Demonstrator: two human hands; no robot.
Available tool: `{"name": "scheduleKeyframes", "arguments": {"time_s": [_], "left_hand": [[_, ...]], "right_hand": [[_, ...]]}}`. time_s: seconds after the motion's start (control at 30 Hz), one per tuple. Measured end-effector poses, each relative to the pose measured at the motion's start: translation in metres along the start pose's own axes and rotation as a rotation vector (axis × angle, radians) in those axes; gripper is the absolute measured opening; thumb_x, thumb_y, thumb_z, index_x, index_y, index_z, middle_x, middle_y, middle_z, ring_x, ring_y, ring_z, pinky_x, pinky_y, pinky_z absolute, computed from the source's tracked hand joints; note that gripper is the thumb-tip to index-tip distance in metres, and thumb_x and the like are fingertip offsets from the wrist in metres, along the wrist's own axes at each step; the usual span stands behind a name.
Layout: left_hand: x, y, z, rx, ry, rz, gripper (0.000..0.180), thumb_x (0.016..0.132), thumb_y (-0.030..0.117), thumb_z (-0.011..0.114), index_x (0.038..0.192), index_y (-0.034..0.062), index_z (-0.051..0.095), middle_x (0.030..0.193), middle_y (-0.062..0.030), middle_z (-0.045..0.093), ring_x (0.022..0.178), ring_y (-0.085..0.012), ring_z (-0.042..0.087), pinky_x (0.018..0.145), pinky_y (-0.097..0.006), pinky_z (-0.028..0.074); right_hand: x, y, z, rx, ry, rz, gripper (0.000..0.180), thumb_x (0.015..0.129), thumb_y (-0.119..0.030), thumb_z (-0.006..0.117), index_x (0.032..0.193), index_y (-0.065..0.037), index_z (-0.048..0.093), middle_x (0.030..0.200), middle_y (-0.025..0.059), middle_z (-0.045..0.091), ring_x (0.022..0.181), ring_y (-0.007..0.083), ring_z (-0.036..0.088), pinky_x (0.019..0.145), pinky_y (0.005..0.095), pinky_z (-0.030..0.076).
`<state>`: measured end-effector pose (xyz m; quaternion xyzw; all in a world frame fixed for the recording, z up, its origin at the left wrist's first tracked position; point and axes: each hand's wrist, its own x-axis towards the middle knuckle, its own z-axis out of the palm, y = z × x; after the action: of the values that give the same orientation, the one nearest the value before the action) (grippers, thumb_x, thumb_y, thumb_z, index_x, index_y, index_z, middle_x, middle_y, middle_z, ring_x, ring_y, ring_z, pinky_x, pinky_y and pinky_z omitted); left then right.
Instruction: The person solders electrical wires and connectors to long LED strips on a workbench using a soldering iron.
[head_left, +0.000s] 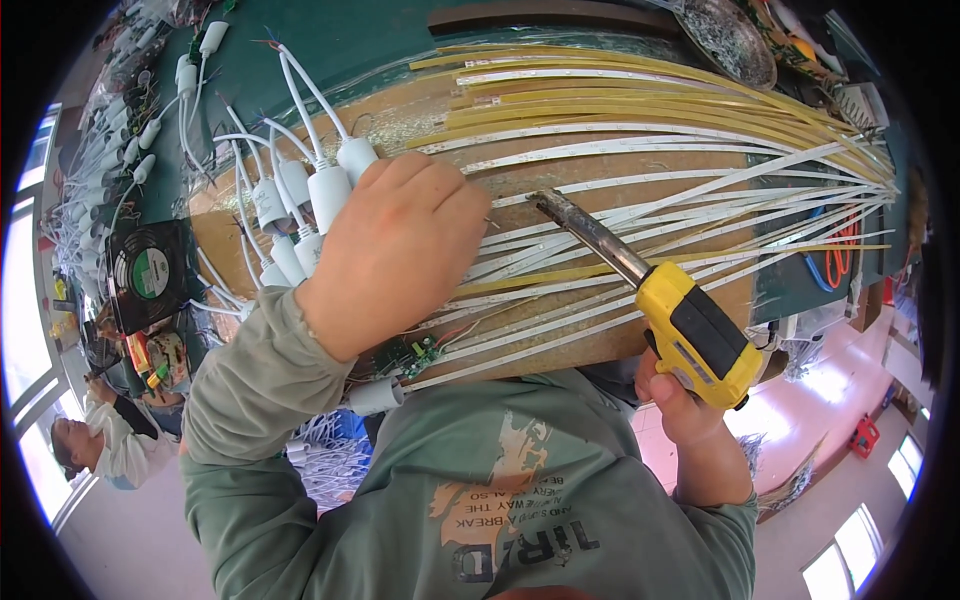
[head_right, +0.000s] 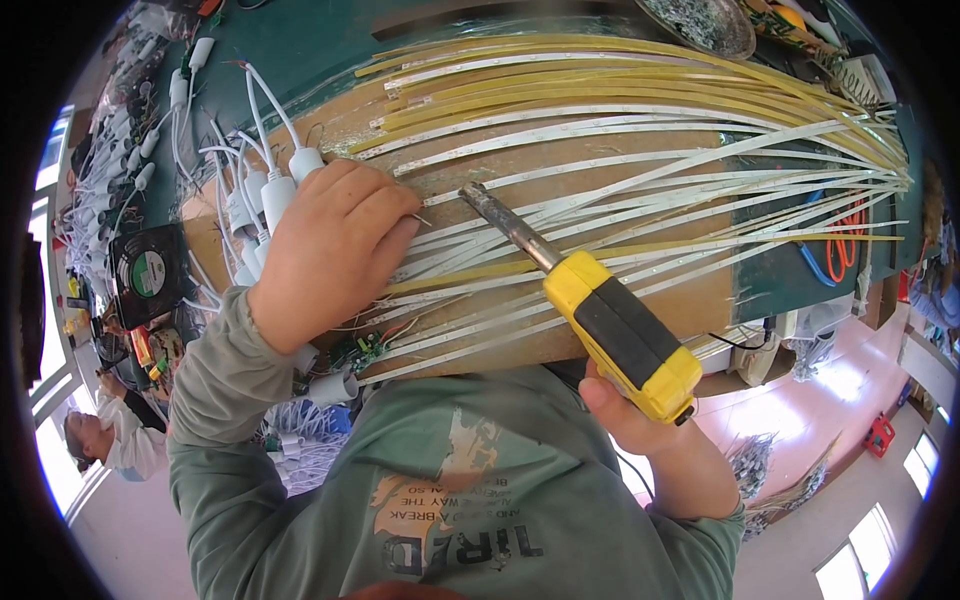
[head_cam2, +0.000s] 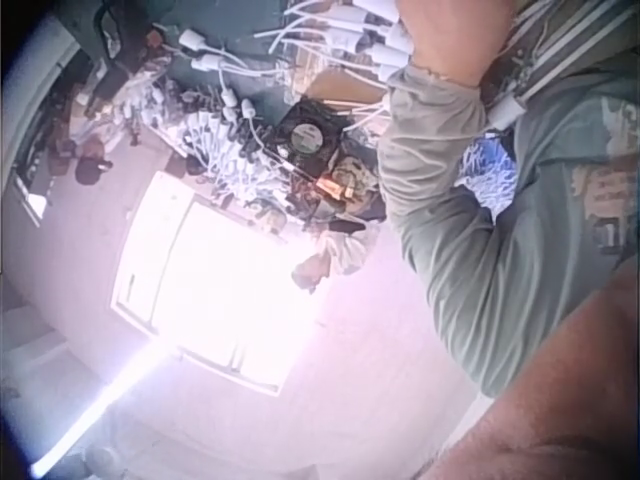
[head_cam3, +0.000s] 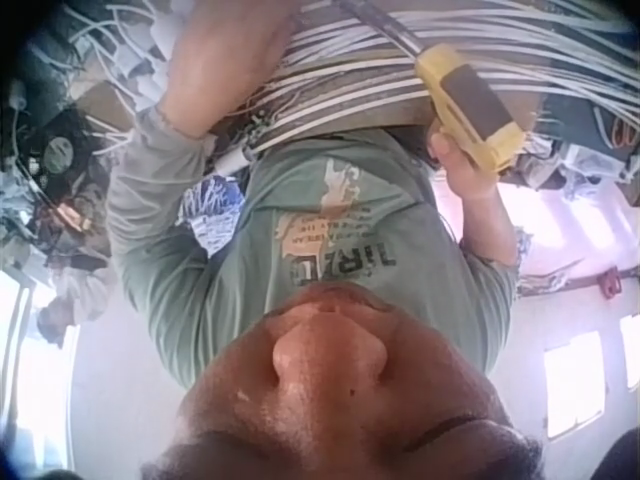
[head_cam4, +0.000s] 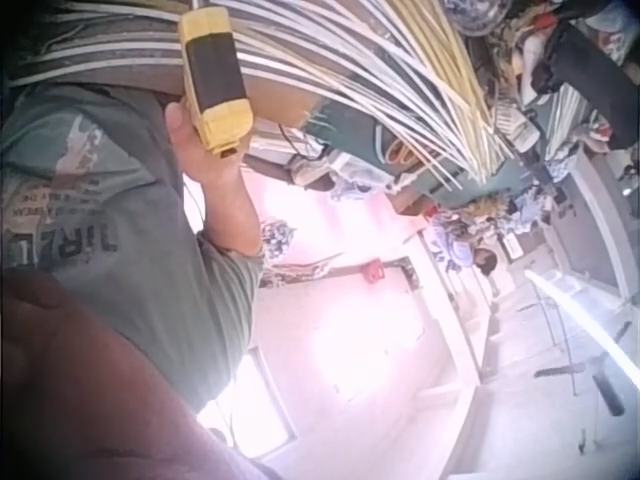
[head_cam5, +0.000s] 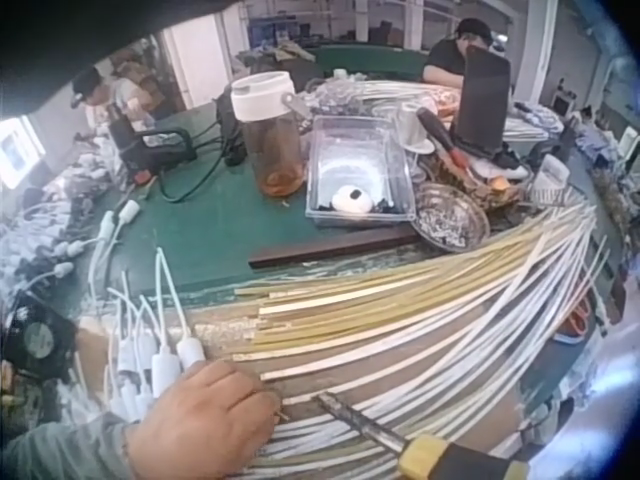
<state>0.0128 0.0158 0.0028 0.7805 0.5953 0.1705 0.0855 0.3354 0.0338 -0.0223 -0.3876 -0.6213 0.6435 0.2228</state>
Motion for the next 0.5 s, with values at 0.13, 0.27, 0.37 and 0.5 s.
{"name": "scheduleKeyframes", "arguments": {"time_s": [0.13,0.27,0.37,0.5], "left_hand": [[-0.0010,-0.0023,-0.0015,-0.032,0.012,-0.003,0.015,0.076,0.008,0.069,0.090,0.0067,0.064,0.089,-0.0083,0.060,0.084,-0.0303,0.057,0.074,-0.039,0.045],[0.0011,-0.0005,-0.0008,-0.079,0.055,-0.021,0.013,0.077,0.009,0.068,0.090,0.0062,0.064,0.089,-0.0082,0.060,0.084,-0.0303,0.057,0.074,-0.039,0.045],[0.0017,-0.0003,-0.0005,-0.072,0.057,-0.042,0.011,0.078,0.009,0.068,0.088,0.0059,0.064,0.089,-0.0083,0.060,0.084,-0.0302,0.058,0.073,-0.039,0.045],[0.0044,-0.0005,0.0034,-0.028,0.053,-0.062,0.010,0.077,0.008,0.067,0.086,0.0055,0.063,0.088,-0.0087,0.060,0.083,-0.0295,0.058,0.073,-0.039,0.046]], "right_hand": [[0.0009,0.0000,-0.0005,-0.034,-0.019,-0.028,0.055,0.084,-0.027,0.068,0.125,0.004,0.046,0.067,0.0050,0.053,0.053,0.0114,0.049,0.049,0.0246,0.042],[-0.0004,0.0025,-0.0004,-0.059,-0.016,-0.049,0.055,0.085,-0.026,0.068,0.125,0.004,0.046,0.067,0.0054,0.053,0.053,0.0115,0.049,0.049,0.0246,0.042],[0.0002,-0.0003,-0.0011,-0.055,-0.012,-0.058,0.054,0.085,-0.024,0.067,0.125,0.004,0.046,0.067,0.0057,0.054,0.053,0.0116,0.049,0.049,0.0247,0.042],[-0.0016,-0.0055,-0.0050,-0.044,-0.081,0.020,0.026,0.089,-0.017,0.064,0.111,-0.004,0.060,0.085,0.0022,0.060,0.077,0.0174,0.056,0.067,0.0309,0.045]]}}
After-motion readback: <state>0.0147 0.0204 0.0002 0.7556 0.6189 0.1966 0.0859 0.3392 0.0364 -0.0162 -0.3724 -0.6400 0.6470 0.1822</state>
